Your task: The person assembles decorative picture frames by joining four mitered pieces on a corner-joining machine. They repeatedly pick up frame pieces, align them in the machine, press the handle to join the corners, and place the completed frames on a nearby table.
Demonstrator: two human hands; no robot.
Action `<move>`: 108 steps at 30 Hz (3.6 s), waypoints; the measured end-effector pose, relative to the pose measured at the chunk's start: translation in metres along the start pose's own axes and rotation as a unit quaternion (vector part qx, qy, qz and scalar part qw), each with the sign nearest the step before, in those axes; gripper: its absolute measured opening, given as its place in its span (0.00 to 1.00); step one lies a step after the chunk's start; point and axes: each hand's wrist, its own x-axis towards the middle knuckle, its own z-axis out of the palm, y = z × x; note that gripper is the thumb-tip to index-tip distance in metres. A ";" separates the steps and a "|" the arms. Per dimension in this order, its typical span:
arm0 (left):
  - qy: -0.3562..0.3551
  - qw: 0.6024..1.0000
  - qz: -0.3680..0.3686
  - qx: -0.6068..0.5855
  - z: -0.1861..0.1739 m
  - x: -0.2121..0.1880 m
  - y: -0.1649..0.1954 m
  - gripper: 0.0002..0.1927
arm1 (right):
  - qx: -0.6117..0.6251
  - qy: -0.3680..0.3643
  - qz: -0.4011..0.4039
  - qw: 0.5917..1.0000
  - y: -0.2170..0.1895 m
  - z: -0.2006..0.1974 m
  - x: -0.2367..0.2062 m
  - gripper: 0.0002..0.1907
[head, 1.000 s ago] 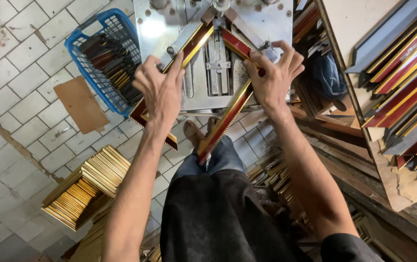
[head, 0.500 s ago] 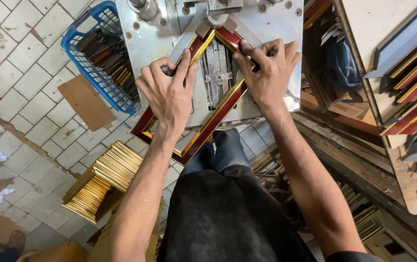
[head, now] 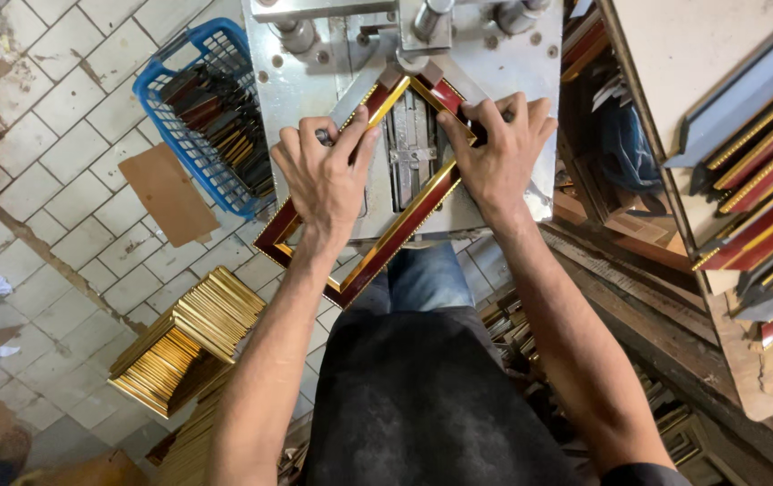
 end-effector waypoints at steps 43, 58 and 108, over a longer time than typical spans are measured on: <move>-0.022 0.987 -0.050 -0.152 0.022 0.036 0.063 0.18 | 0.112 -0.153 -0.130 0.973 0.016 -0.046 -0.017 0.46; 0.032 0.999 -0.017 -0.025 0.009 -0.013 -0.005 0.15 | 0.001 -0.028 -0.028 0.999 0.004 -0.014 -0.008 0.18; 0.055 0.998 0.034 -0.023 0.005 0.010 0.003 0.14 | 0.041 -0.010 -0.043 0.998 -0.005 -0.018 0.006 0.16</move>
